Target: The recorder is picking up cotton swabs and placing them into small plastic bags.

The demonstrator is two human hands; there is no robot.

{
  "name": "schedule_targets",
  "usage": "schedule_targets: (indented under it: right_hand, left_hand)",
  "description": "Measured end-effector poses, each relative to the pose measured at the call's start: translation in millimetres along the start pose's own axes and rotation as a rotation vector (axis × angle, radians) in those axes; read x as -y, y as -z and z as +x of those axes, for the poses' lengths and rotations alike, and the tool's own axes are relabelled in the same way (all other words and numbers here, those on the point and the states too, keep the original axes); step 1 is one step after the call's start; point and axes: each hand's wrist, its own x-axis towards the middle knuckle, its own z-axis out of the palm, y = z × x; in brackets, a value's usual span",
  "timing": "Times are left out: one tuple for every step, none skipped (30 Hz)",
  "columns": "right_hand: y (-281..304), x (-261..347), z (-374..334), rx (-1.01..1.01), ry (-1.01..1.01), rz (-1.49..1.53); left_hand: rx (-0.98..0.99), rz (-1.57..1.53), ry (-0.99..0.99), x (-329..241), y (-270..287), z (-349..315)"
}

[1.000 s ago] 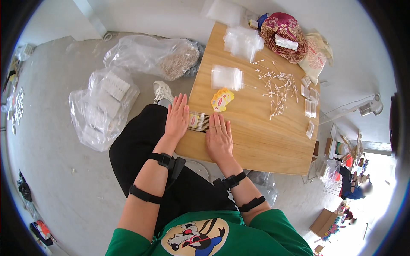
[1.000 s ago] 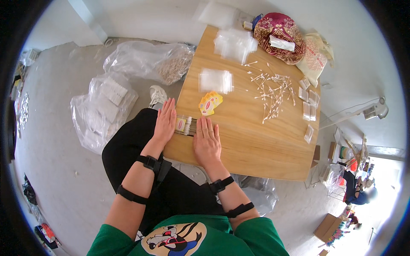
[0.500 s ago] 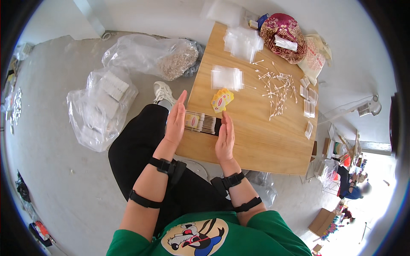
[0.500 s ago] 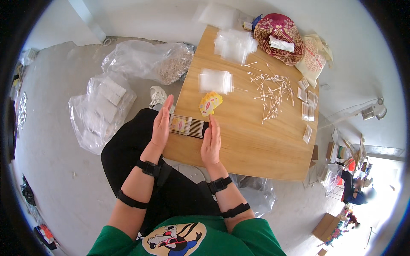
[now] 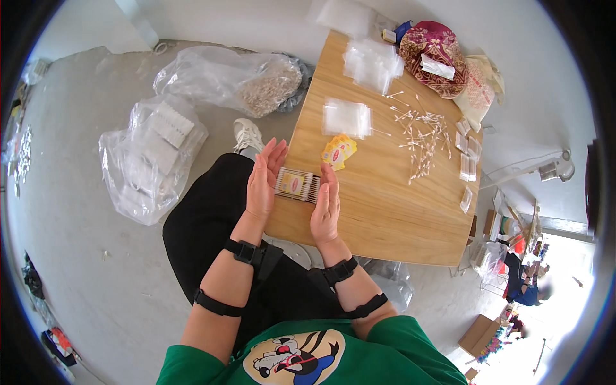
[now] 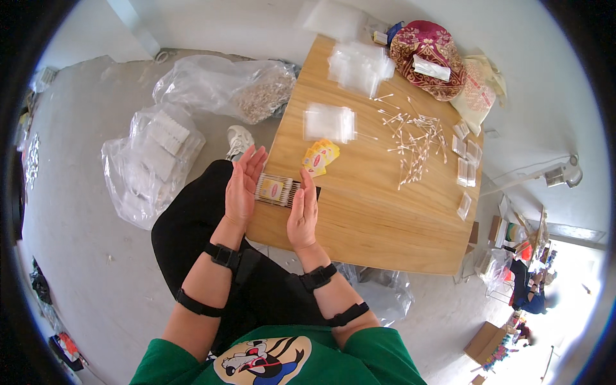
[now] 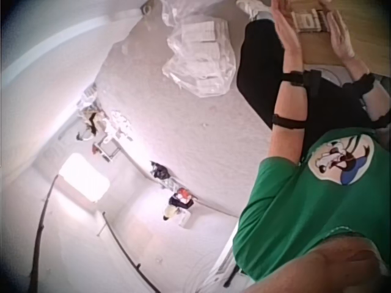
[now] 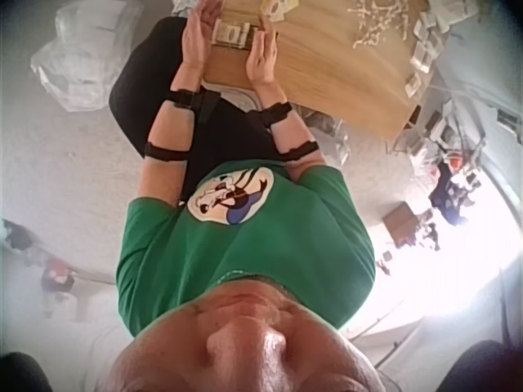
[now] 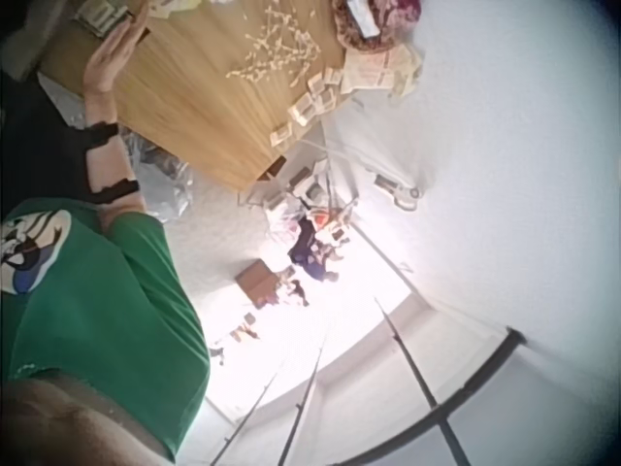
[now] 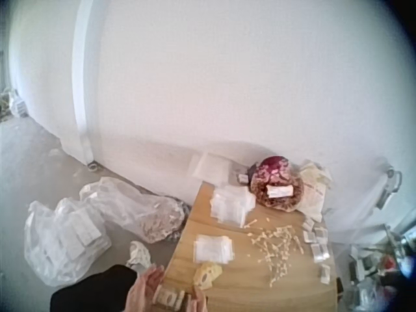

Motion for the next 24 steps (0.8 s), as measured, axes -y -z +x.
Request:
schedule_targets:
  right_hand:
    - [-2, 1, 0, 0.001, -0.001, 0.001]
    - [-4, 2, 0, -0.005, -0.028, 0.039]
    - [-7, 2, -1, -0.012, -0.054, 0.077]
    - [-9, 2, -1, -0.014, -0.056, 0.076]
    - [-11, 1, -2, -0.020, -0.068, 0.126]
    - [-14, -1, -2, -0.027, -0.081, 0.176]
    - [-17, -3, -3, -0.032, -0.093, 0.229]
    - [-21, -5, -3, -0.036, -0.105, 0.281]
    - [-24, -7, -4, -0.041, -0.117, 0.333]
    - [-26, -8, -4, -0.046, -0.129, 0.385]
    - [-28, -9, -4, -0.052, -0.141, 0.436]
    - [-29, -10, -4, -0.057, -0.152, 0.488]
    - [-29, -9, -4, -0.058, -0.152, 0.490]
    - [-29, -9, -4, -0.046, -0.133, 0.443]
    - [-29, -8, -4, -0.034, -0.112, 0.396]
    - [-30, -8, -4, -0.037, -0.111, 0.398]
    - [-31, -8, -4, -0.052, -0.151, 0.445]
    - [-31, -7, -4, -0.068, -0.191, 0.492]
    - [-31, -6, -4, -0.073, -0.186, 0.496]
    - [-31, -7, -3, -0.088, -0.195, 0.573]
    - [-30, -7, -3, -0.104, -0.203, 0.649]
    - [-26, -9, -5, -0.115, -0.196, 0.652]
    - [-22, -12, -7, -0.107, -0.156, 0.558]
    - [-15, -15, -11, -0.102, -0.116, 0.462]
  left_hand:
    - [-0.007, -0.021, 0.005, 0, 0, 0]
    - [-0.008, -0.020, 0.006, -1, 0, 0]
    - [-0.013, -0.032, 0.007, -1, -1, 0]
    - [-0.016, -0.045, 0.009, -1, -1, 0]
    - [-0.015, -0.045, 0.012, -1, -2, 0]
    - [-0.014, -0.048, 0.015, -1, -2, 0]
    - [-0.015, -0.048, 0.017, -2, -2, 0]
    - [-0.015, -0.047, 0.017, -3, -2, 0]
    - [-0.016, -0.049, 0.022, -3, -2, -1]
    - [-0.017, -0.052, 0.026, -3, -1, -1]
    - [-0.017, -0.052, 0.027, -3, -1, -1]
    - [-0.018, -0.053, 0.031, -4, -1, -1]
    - [-0.020, -0.053, 0.033, -4, 0, -1]
    - [-0.019, -0.050, 0.033, -4, 0, -1]
    - [-0.010, -0.037, 0.028, -4, 1, -1]
    - [0.001, -0.025, 0.024, -3, 1, -1]
    - [0.005, -0.022, 0.024, -3, 1, -1]
    - [-0.012, -0.030, 0.027, -3, 1, -1]
    - [-0.026, -0.036, 0.029, -3, 2, -1]
    - [-0.018, -0.032, 0.028, -2, 2, -1]
    - [0.026, 0.203, -0.103, -1, 0, -2]
    - [0.075, 0.435, -0.234, 1, -3, -4]
    - [0.194, 0.574, -0.277, 0, -5, -7]
    - [0.212, 0.573, -0.278, 1, -8, -9]
